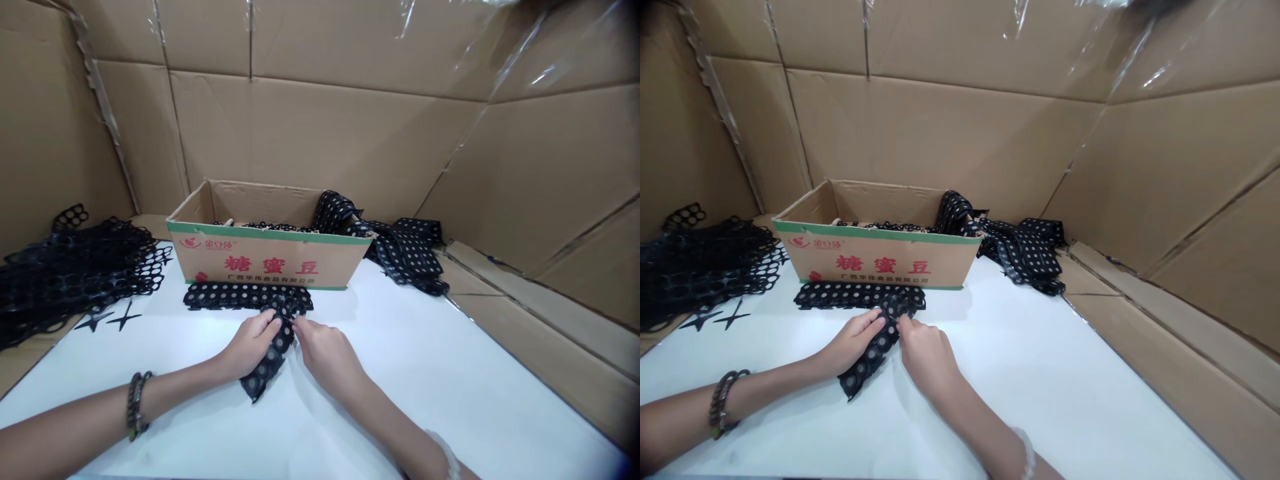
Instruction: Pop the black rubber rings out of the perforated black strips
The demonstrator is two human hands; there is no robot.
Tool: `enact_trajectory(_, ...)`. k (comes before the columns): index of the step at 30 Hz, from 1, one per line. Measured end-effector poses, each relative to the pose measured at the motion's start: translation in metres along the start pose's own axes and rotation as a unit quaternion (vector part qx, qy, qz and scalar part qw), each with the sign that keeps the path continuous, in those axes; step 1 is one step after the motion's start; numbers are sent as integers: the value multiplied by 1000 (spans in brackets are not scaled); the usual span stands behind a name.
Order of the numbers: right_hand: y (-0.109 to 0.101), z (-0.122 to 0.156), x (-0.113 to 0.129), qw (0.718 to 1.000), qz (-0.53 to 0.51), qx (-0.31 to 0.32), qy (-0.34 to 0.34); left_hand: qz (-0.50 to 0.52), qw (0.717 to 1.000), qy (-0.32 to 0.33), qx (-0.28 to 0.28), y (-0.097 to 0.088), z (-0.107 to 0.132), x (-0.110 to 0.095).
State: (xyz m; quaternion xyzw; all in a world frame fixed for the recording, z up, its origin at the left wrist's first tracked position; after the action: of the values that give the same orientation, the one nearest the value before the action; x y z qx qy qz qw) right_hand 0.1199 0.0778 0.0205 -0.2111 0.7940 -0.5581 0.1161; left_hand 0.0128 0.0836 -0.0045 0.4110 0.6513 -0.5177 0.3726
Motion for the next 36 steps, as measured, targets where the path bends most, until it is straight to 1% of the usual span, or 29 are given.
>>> enact_trajectory(4,7,3,7,996,86,38,-7,-107,993,41,-20,-2,4,-4)
enact_trajectory(7,10,3,19,993,109,38,-17,-166,984,58,-30,-2,11,-5)
enact_trajectory(11,13,1,32,995,93,30,-21,-183,980,72,-29,-1,16,-4)
enact_trajectory(13,15,-1,31,996,80,26,-12,-178,981,72,-27,-2,15,-3)
enact_trajectory(15,14,-6,18,998,57,17,18,-166,984,68,-22,-2,13,-3)
enact_trajectory(17,7,-13,-8,996,34,-7,81,-151,986,66,-9,-1,13,-4)
enact_trajectory(19,-5,-20,-40,985,25,-52,162,-132,989,66,17,3,15,-6)
enact_trajectory(21,-19,-22,-63,971,0,-113,212,-114,991,57,35,6,18,-7)
enact_trajectory(22,-23,-23,-66,969,-40,-130,207,-105,993,47,33,6,18,-6)
enact_trajectory(23,-24,-23,-63,967,-89,-138,192,-97,994,36,25,4,17,-5)
enact_trajectory(24,-23,-22,-56,967,-142,-131,166,-90,996,27,15,3,16,-4)
enact_trajectory(25,-19,-20,-45,967,-186,-111,135,-80,997,21,6,1,15,-4)
enact_trajectory(27,-13,-13,-23,965,-236,-70,91,-54,998,15,-5,-1,13,-4)
enact_trajectory(29,-10,-7,-10,965,-249,-45,73,-13,1000,0,-18,-2,11,-3)
enact_trajectory(31,-11,-4,-5,967,-245,-33,62,58,997,-35,-26,-3,10,1)
enact_trajectory(34,-12,-4,-4,977,-210,-20,36,197,974,-109,0,5,10,7)
enact_trajectory(36,-12,-4,-5,986,-167,-11,22,254,958,-133,20,9,9,7)
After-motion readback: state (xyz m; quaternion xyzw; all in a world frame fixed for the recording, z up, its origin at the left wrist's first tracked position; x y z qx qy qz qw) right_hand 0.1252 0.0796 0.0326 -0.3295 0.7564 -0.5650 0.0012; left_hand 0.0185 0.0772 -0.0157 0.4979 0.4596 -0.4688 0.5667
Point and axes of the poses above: each hand's wrist, its own z-axis away from the middle knuckle, its own y-axis out of the palm, x = y × z, the point moved 8 cm from there along -z, towards the middle knuckle, and after that the axes turned 15 degrees about -x, right-handed, at the moved point
